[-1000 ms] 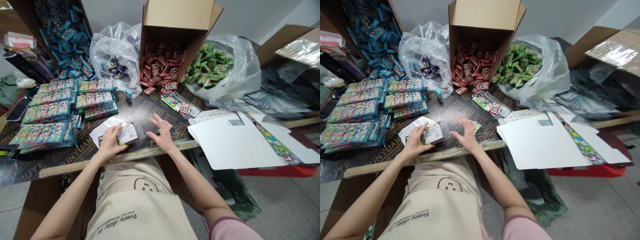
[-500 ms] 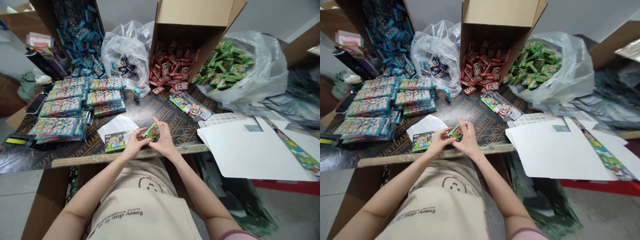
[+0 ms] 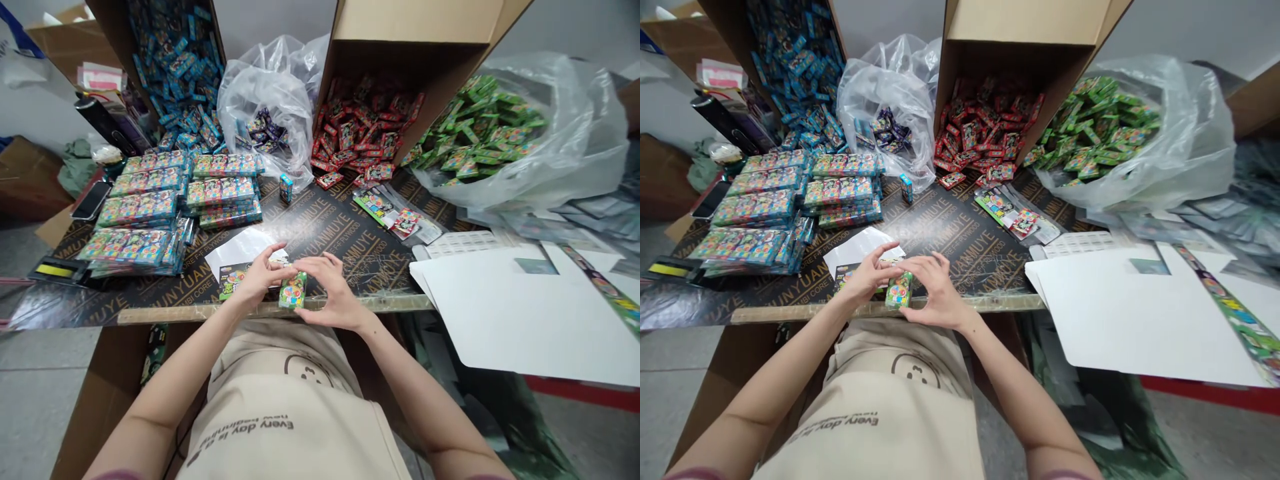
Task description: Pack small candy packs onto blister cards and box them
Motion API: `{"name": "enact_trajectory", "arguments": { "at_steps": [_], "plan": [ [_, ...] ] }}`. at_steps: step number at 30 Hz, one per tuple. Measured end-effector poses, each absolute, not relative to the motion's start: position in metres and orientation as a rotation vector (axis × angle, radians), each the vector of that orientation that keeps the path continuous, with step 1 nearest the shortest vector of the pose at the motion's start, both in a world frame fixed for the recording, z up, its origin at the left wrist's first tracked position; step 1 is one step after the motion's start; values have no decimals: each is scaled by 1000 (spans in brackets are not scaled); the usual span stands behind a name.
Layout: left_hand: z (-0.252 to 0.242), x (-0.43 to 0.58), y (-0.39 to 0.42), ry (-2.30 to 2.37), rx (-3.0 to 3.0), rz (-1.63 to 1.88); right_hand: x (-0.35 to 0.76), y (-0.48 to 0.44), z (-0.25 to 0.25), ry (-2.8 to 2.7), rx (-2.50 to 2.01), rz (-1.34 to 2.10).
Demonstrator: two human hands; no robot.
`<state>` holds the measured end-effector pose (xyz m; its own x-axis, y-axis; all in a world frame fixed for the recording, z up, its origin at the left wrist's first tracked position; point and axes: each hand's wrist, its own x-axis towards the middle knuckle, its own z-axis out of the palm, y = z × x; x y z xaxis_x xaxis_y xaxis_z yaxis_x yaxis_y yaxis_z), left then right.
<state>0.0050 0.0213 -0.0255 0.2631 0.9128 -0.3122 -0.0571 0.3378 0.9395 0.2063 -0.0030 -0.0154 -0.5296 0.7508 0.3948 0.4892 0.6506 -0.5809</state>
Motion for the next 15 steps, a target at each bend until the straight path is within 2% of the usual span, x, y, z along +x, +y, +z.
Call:
{"name": "enact_trajectory", "arguments": {
  "at_steps": [3,6,8,10,15],
  "plan": [
    [-33,-18,27,1248,1546,765,216,6,-29,-2188,-1106,343],
    [-46,-40,29,1414,2148,414,225,18,-49,-2163,-1211,234],
    [-55,-47,28,1446,2304,210,227,24,-60,-2177,-1221,245],
    [-64,-50,26,1448,2342,169,226,27,-68,-2192,-1200,341],
    [-68,-57,30,1446,2283,355,227,27,-64,-2146,-1085,805]
  ]
}}
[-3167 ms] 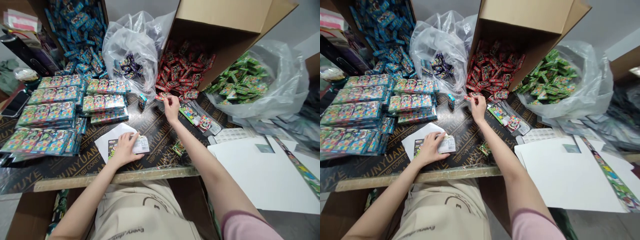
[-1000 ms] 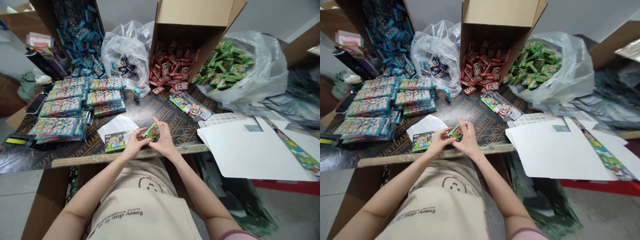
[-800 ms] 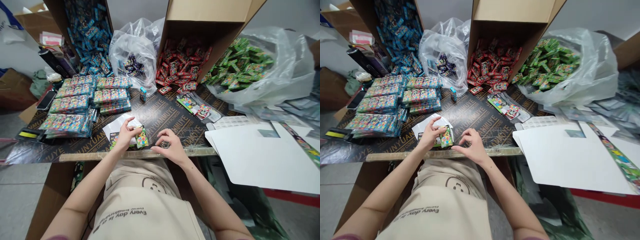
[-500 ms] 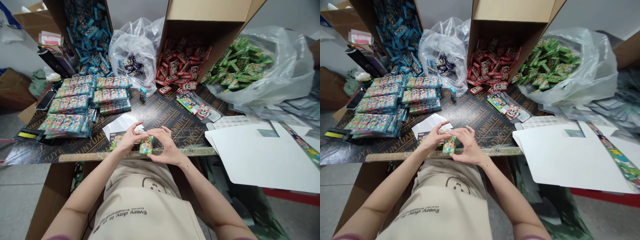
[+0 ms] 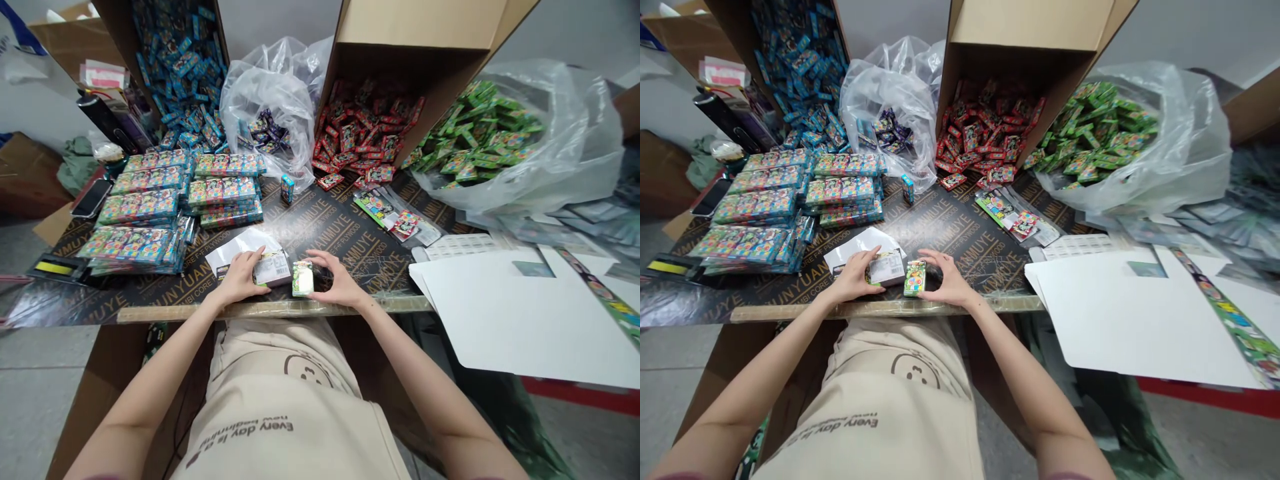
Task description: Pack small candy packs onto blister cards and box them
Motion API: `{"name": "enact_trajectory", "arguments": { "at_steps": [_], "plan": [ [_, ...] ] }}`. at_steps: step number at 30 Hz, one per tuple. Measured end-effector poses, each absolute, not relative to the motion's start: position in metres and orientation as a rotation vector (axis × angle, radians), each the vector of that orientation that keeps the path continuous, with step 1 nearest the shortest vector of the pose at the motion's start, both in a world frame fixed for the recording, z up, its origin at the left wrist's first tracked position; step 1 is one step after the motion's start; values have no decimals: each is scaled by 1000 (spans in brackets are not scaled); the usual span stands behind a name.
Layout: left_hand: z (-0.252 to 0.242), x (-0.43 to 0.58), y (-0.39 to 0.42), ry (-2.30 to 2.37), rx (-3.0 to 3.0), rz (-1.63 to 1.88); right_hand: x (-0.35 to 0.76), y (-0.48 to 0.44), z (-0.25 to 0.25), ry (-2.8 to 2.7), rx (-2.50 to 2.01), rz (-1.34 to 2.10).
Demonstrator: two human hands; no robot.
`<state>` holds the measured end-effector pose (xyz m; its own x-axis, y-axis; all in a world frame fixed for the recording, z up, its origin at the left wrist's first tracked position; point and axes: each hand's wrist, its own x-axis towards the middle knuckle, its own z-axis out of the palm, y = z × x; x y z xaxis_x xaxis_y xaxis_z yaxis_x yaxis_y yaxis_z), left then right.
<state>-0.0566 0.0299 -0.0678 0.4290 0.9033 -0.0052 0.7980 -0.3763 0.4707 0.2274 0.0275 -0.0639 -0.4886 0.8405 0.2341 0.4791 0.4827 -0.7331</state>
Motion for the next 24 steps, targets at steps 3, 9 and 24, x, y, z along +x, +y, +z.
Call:
{"name": "enact_trajectory", "arguments": {
  "at_steps": [3,9,24],
  "plan": [
    [-59,-61,34,1364,2244,412,229,32,-55,-2087,-1095,679],
    [-41,-63,34,1297,2211,508,227,37,-40,-2174,-1070,463],
    [-21,4,37,1322,1263,1420,153,53,6,-1066,-1003,1168]
  ]
}}
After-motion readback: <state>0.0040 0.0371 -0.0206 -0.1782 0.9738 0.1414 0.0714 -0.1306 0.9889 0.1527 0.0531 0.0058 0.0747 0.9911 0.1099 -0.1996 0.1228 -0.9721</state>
